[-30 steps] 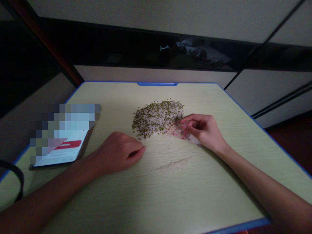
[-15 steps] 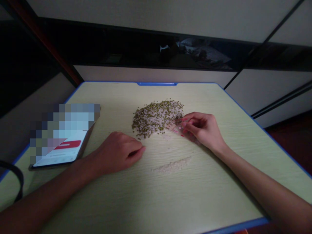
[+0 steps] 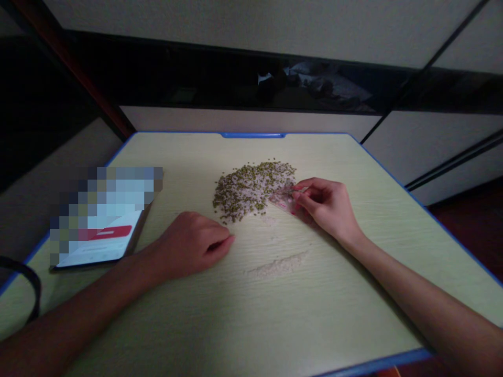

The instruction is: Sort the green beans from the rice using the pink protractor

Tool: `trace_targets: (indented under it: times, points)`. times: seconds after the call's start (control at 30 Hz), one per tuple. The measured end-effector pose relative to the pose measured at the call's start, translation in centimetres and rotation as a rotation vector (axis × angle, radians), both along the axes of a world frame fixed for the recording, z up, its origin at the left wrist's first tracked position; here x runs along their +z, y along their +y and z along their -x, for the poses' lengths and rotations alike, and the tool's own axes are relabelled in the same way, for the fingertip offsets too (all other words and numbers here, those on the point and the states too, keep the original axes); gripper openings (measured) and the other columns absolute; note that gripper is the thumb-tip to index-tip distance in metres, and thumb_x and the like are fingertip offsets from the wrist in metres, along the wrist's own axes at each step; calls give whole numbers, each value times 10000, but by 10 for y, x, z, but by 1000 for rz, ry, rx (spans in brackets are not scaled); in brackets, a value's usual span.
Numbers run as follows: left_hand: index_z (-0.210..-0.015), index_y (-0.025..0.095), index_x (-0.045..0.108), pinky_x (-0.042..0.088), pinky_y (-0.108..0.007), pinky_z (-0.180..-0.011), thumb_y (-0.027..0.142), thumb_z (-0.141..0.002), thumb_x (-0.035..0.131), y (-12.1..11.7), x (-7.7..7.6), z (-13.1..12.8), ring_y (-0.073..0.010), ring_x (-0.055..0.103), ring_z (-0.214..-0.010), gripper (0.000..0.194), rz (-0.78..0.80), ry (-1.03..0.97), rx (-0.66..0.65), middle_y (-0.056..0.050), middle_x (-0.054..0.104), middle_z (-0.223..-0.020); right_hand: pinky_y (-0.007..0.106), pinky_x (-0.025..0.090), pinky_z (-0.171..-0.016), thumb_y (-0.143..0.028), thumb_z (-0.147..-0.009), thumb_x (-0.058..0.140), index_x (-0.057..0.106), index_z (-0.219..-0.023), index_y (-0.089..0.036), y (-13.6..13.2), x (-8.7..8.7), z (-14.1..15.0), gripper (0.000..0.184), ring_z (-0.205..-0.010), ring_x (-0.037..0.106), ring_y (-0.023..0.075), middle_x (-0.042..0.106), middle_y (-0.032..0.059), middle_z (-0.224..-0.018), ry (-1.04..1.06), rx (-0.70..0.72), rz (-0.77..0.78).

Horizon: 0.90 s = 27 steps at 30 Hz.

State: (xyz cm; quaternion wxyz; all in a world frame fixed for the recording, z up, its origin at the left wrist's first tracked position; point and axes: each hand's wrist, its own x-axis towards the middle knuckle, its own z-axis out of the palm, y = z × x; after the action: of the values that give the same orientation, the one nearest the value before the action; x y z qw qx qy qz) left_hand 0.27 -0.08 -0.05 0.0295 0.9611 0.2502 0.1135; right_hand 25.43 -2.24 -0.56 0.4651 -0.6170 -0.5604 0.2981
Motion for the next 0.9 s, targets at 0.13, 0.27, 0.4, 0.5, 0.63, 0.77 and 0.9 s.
trace_targets:
  times: [0.13,0.27,0.4,0.5,0.63,0.77,0.9]
  points:
    - [-466,153,431,220,-247,-483,206,-833,420,0,0,0,-74,337,-423,371,5,3,0,34,414,-413,201,308,-368,-241,-709,581,615,-799,-100,2,-2,0,171,-390,429,70,500,-21,-492,-12,9,-11]
    - [-467,154,434,221,-246,-479,204,-830,425,1,0,0,-73,341,-421,367,-4,-10,-6,35,414,-414,202,331,-386,-230,-706,589,619,-797,-100,3,-2,-1,162,-416,454,74,516,-13,-515,-28,26,-24]
    - [-465,156,435,224,-246,-476,202,-826,428,1,0,0,-72,340,-420,365,-11,-11,-4,40,405,-414,198,317,-362,-226,-701,588,608,-776,-107,2,-2,-2,142,-381,454,72,503,-25,-498,21,44,8]
    - [-462,156,434,228,-246,-476,199,-824,431,0,0,0,-72,343,-418,365,-23,-13,-7,41,406,-413,199,322,-363,-225,-702,587,614,-791,-104,2,-2,-2,153,-392,467,79,512,-21,-503,15,38,10]
    - [-460,155,434,229,-246,-476,200,-824,435,0,1,0,-71,349,-416,367,-39,-18,-15,41,408,-410,203,339,-386,-212,-694,586,625,-793,-99,2,-1,-1,156,-418,465,77,521,-15,-519,3,42,-4]
    - [-466,156,440,230,-241,-473,203,-826,434,1,0,1,-70,351,-414,363,-38,-16,-12,42,414,-416,203,328,-379,-210,-679,586,614,-748,-104,1,2,-1,130,-390,449,70,514,-21,-495,22,52,20]
    - [-464,158,440,225,-243,-468,204,-826,434,1,0,1,-72,346,-411,365,-33,-21,-19,41,406,-410,202,323,-371,-207,-673,585,603,-731,-110,-1,5,-1,114,-374,454,75,514,-25,-466,17,65,34]
